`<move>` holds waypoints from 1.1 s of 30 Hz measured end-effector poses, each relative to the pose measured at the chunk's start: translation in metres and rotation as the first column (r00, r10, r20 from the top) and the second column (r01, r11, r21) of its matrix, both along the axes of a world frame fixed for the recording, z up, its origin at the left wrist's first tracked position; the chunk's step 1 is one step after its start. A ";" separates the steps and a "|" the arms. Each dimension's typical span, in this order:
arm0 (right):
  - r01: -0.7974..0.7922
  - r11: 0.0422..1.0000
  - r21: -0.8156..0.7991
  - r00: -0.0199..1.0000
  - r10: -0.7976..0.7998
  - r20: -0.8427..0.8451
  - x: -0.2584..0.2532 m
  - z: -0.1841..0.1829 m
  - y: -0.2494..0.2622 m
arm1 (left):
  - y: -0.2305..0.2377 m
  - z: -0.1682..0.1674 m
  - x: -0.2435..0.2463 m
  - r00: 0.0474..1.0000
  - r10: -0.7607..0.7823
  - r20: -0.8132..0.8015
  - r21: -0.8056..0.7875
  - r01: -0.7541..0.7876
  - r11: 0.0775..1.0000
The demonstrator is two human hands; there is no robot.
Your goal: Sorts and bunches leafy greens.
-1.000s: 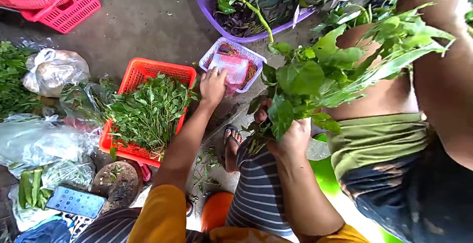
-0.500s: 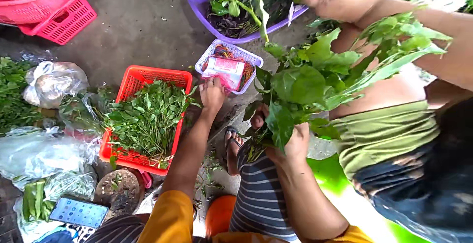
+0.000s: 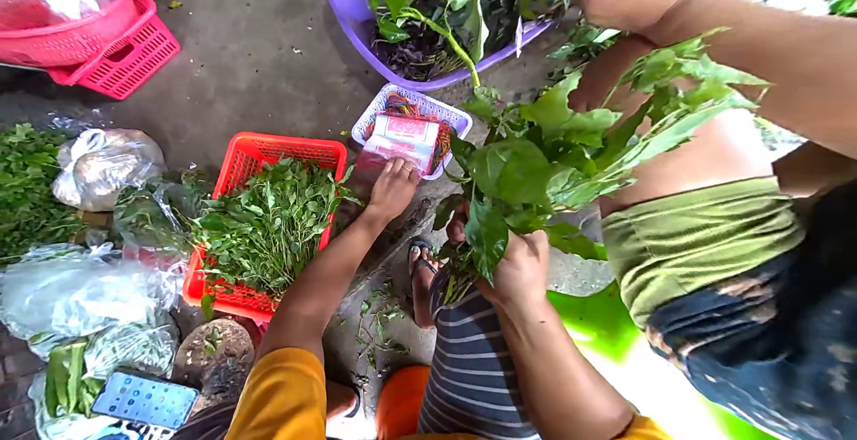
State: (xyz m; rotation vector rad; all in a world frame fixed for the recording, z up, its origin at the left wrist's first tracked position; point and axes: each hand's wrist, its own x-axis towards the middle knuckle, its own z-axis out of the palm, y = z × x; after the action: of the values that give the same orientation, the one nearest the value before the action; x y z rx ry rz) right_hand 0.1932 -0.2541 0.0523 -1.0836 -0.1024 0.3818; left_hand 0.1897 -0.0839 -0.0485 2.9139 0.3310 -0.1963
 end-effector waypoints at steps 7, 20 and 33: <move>0.003 1.000 0.002 0.999 -0.003 -0.032 -0.005 0.008 0.000 | 0.018 -0.035 0.026 0.960 0.231 -0.157 -0.137 -0.253 0.958; 0.003 0.998 -0.055 1.000 -0.003 -0.008 -0.005 0.014 0.000 | 0.045 -0.058 0.046 0.992 0.062 -0.106 -0.023 -0.065 0.998; -0.135 0.990 0.038 0.991 0.134 0.018 0.001 0.004 -0.006 | 0.062 -0.090 0.037 0.972 -0.094 0.215 0.090 0.076 0.993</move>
State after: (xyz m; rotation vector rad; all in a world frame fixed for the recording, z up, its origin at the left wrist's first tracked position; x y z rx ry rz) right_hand 0.1942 -0.2600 0.0561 -1.0436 -0.1963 0.4910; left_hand 0.2265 -0.0217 -0.1383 2.9937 0.1823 0.1292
